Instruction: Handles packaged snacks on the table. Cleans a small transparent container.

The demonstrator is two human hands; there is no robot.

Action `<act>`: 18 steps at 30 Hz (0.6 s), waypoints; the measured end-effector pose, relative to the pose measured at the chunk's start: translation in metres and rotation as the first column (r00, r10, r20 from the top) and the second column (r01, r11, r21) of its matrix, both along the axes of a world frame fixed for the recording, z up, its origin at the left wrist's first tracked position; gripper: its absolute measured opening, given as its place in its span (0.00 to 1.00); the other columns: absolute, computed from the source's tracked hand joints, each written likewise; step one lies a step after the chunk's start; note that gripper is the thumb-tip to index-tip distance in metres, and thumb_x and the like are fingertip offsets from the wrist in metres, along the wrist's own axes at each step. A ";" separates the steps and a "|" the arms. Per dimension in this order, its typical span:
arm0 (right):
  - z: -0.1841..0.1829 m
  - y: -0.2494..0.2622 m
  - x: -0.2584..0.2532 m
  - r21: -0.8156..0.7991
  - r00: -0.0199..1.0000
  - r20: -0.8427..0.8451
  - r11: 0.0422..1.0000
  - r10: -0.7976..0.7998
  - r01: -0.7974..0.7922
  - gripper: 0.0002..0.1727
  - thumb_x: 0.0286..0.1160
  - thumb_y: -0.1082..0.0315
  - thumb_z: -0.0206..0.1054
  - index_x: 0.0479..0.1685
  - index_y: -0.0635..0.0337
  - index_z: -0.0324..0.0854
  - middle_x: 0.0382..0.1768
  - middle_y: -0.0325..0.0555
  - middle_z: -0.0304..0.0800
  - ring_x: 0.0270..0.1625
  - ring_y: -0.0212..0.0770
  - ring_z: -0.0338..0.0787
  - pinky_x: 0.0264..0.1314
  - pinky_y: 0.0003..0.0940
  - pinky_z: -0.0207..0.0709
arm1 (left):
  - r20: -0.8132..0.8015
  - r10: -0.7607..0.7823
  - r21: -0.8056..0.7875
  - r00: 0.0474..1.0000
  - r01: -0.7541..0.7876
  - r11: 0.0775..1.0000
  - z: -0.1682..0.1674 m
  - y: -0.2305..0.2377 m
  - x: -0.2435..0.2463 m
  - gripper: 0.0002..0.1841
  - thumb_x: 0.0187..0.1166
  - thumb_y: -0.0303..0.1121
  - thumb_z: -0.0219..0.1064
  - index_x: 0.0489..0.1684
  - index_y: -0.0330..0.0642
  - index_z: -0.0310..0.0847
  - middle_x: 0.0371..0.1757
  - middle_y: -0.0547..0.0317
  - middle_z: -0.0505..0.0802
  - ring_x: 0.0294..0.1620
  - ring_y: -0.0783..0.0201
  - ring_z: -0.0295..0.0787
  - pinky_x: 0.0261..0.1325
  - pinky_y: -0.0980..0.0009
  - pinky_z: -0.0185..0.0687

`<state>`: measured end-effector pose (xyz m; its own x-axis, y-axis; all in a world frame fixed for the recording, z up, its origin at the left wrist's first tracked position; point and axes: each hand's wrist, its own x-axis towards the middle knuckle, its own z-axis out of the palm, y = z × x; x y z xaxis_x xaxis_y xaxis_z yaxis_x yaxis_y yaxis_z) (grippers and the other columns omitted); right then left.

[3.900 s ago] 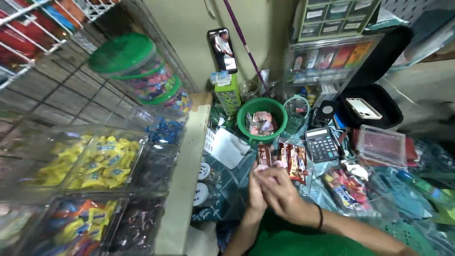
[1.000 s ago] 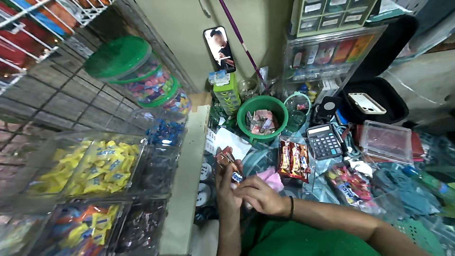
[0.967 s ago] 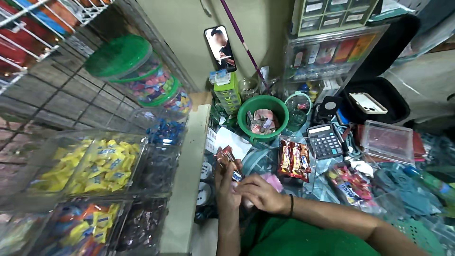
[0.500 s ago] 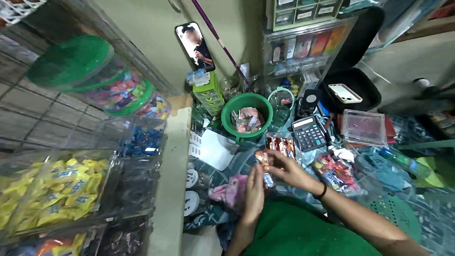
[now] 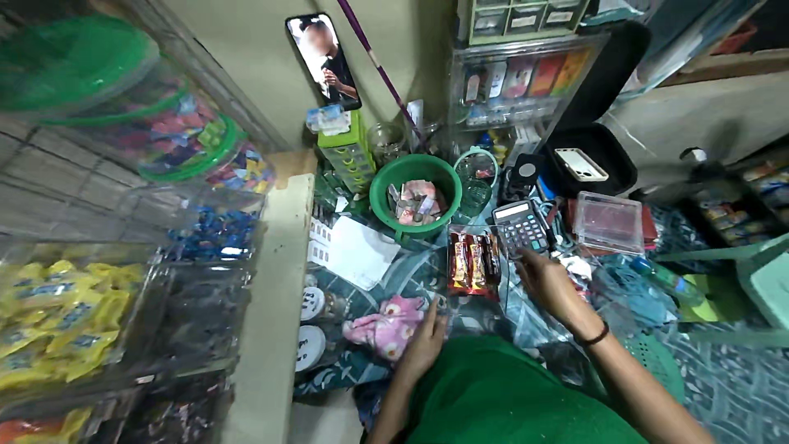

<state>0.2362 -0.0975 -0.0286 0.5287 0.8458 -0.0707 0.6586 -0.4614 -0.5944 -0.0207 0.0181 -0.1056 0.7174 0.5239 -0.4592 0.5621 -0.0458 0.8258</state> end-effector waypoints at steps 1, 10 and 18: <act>0.002 -0.008 -0.005 -0.118 0.998 -0.055 0.993 0.023 -0.029 0.22 0.89 0.65 0.55 0.72 0.70 0.79 0.51 0.64 0.92 0.52 0.59 0.93 0.64 0.56 0.81 | -0.040 -0.042 -0.019 0.998 0.041 0.999 -0.003 -0.004 -0.003 0.31 0.92 0.37 0.50 0.91 0.32 0.49 0.73 0.34 0.83 0.73 0.46 0.82 0.78 0.50 0.73; -0.083 -0.054 -0.043 -0.299 0.840 -0.525 0.894 0.138 -0.333 0.24 0.89 0.54 0.59 0.66 0.67 0.83 0.59 0.64 0.89 0.63 0.57 0.89 0.73 0.57 0.75 | -0.029 0.040 0.039 0.999 -0.039 0.998 -0.004 -0.007 0.001 0.25 0.94 0.44 0.46 0.66 0.32 0.82 0.65 0.37 0.87 0.68 0.47 0.83 0.74 0.48 0.73; -0.046 -0.067 -0.046 -0.094 0.264 -0.959 0.994 -0.108 0.064 0.32 0.96 0.50 0.34 0.56 0.62 0.82 0.43 0.39 0.95 0.42 0.30 0.93 0.46 0.28 0.86 | 0.170 0.372 -0.178 0.913 -0.343 0.922 0.007 -0.013 -0.011 0.39 0.95 0.48 0.27 0.39 0.31 0.86 0.46 0.51 0.93 0.48 0.62 0.89 0.57 0.63 0.83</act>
